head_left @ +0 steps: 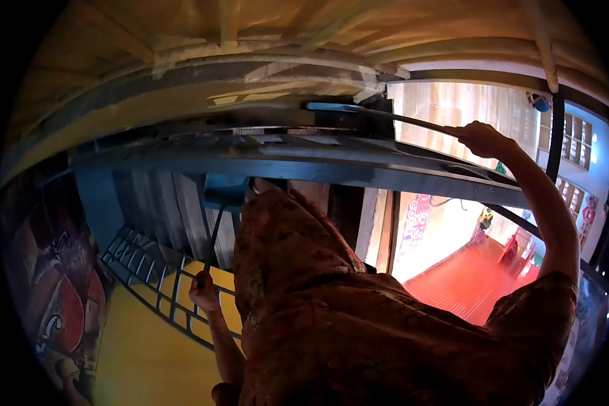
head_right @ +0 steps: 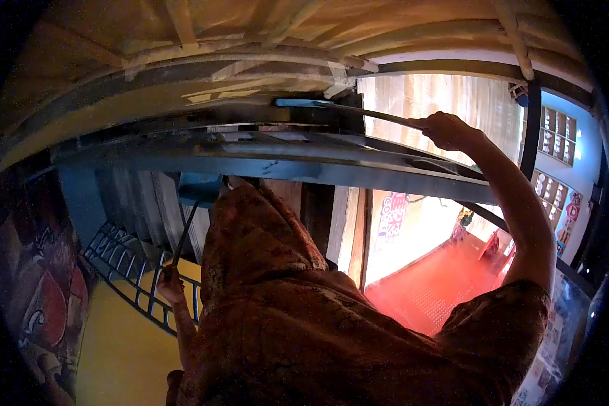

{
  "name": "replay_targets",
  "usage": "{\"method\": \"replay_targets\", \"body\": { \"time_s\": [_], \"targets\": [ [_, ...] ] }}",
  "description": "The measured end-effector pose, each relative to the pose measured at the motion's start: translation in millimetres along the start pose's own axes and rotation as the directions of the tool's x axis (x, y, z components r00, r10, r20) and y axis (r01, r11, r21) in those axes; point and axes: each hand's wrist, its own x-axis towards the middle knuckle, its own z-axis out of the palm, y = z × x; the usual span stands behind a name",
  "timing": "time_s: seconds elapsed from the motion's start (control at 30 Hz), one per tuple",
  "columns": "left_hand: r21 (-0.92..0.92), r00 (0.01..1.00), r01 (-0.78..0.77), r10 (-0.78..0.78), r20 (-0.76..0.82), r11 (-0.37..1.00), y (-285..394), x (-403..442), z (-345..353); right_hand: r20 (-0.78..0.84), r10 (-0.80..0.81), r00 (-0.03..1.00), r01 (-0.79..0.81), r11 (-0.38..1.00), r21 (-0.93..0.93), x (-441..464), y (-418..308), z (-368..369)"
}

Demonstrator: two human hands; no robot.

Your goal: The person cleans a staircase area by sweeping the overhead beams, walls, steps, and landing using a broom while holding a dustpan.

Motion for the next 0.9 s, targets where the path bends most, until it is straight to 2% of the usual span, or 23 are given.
{"method": "replay_targets", "body": {
  "time_s": [0.07,0.1,0.13,0.17,0.2,0.23,0.27,0.37,0.4,0.53,0.6,0.63,0.67,0.7,0.77,0.8,0.83,0.9],
  "targets": [
    [-0.035,0.999,0.051,-0.051,-0.013,0.998,0.7,-1.4,2.2,0.075,0.075,0.994,-0.071,0.996,-0.044,8.0,2.0,1.9],
    [-0.011,0.999,-0.033,0.033,0.000,0.999,3.8,-2.2,3.2,0.077,0.067,0.995,-0.064,0.997,-0.048,21.1,7.2,11.3],
    [0.013,0.993,-0.115,0.115,0.018,0.993,3.9,-3.8,3.6,0.044,-0.081,0.996,0.080,0.996,0.030,37.8,16.4,27.2],
    [0.016,0.994,-0.108,0.108,0.019,0.994,-2.1,-3.8,2.7,0.002,-0.223,0.975,0.222,0.969,0.104,48.4,20.3,40.9],
    [0.082,0.990,-0.143,0.143,0.011,0.986,-10.3,0.1,2.0,0.026,-0.218,0.976,0.212,0.965,0.154,58.1,8.7,44.0],
    [0.145,0.984,-0.179,0.181,0.002,0.973,-13.3,3.0,2.4,0.058,-0.146,0.988,0.134,0.976,0.169,63.9,-3.6,41.0],
    [0.003,0.992,-0.123,0.123,0.016,0.992,-15.5,2.5,0.1,0.041,-0.136,0.990,0.124,0.966,0.226,61.3,-4.8,37.1],
    [0.076,0.989,-0.141,0.138,0.048,0.987,3.4,-0.6,-6.7,0.053,-0.040,0.998,0.018,0.933,0.359,37.8,12.2,27.9],
    [0.076,0.988,-0.146,0.141,0.058,0.986,-0.4,1.7,-8.1,-0.021,-0.067,0.998,0.071,0.930,0.360,25.1,17.7,25.6],
    [0.095,0.990,-0.141,0.138,0.035,0.985,-22.7,16.7,-2.4,-0.056,-0.011,0.998,0.032,0.925,0.378,-4.8,23.6,17.8],
    [0.125,0.988,-0.157,0.155,0.022,0.980,-26.4,21.9,0.7,-0.022,0.013,1.000,-0.006,0.964,0.267,14.0,28.3,31.9],
    [0.177,0.972,-0.234,0.233,0.027,0.956,-27.4,24.2,1.4,-0.015,0.000,1.000,0.006,0.924,0.382,29.7,24.6,38.7],
    [0.233,0.952,-0.304,0.304,0.038,0.924,-29.4,24.3,0.6,0.016,-0.032,0.999,0.023,0.919,0.395,39.1,23.3,44.2],
    [0.236,0.956,-0.292,0.293,0.032,0.927,-24.0,22.3,0.0,0.049,-0.064,0.997,0.039,0.913,0.405,44.3,-3.7,29.8],
    [0.279,0.984,-0.180,0.174,0.045,0.943,3.4,14.7,2.2,0.147,0.052,0.988,-0.107,0.910,0.401,48.2,-46.9,6.0],
    [0.274,0.981,-0.192,0.188,0.042,0.942,14.0,10.8,1.3,0.117,0.020,0.993,-0.065,0.916,0.396,47.5,-48.4,2.5],
    [0.279,0.982,-0.190,0.186,0.041,0.941,13.2,9.4,-1.8,0.207,0.091,0.974,-0.180,0.866,0.467,49.4,-35.2,8.7],
    [0.192,0.985,-0.171,0.166,0.041,0.966,12.0,7.8,-6.0,0.178,0.163,0.970,-0.236,0.794,0.560,30.5,-24.0,8.4]
  ]
}}
